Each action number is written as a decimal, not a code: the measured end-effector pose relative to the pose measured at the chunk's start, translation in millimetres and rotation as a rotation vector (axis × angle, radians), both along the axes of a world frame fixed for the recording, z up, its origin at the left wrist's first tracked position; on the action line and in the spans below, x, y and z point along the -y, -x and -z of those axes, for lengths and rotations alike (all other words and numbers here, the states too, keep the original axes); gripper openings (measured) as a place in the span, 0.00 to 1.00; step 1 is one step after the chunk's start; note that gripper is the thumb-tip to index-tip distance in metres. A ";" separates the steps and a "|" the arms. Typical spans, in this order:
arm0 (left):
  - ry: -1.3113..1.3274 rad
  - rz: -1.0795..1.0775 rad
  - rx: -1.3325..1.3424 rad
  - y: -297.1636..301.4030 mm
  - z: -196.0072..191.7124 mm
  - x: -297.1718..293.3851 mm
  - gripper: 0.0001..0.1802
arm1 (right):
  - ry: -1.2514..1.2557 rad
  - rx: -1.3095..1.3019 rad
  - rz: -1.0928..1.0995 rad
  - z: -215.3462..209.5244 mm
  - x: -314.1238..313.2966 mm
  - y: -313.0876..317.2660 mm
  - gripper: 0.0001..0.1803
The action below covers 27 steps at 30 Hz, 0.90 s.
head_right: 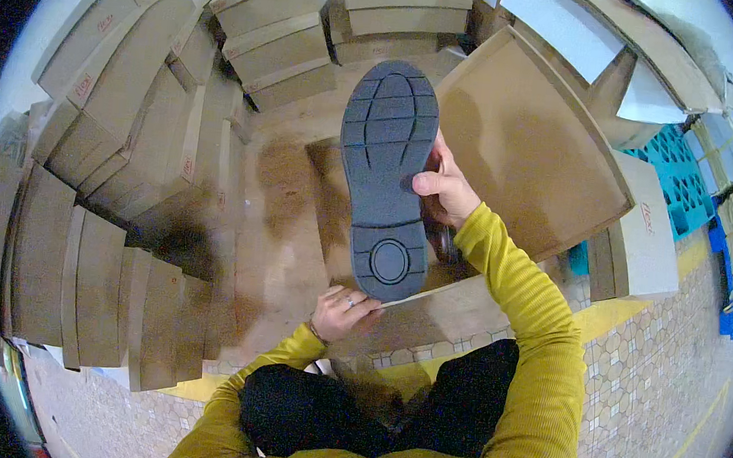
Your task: Inspecting shoes and packing them into boxes in a warehouse setting.
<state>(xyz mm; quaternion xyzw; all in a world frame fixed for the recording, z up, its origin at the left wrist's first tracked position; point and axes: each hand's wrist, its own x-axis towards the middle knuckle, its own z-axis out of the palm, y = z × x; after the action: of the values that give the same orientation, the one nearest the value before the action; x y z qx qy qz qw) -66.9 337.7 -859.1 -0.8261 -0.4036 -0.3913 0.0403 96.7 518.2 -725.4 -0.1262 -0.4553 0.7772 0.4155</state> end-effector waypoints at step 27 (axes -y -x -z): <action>0.007 -0.005 0.012 8.0 13.4 -10.5 0.19 | -1.083 1.351 0.086 103.2 -16.0 73.7 0.39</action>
<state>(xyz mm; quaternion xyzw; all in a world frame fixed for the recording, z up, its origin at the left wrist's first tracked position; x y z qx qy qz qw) -75.0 348.2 -872.4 -0.8227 -0.4074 -0.3948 0.0359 23.0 534.2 -828.6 -0.3625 -0.9070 0.1955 0.0878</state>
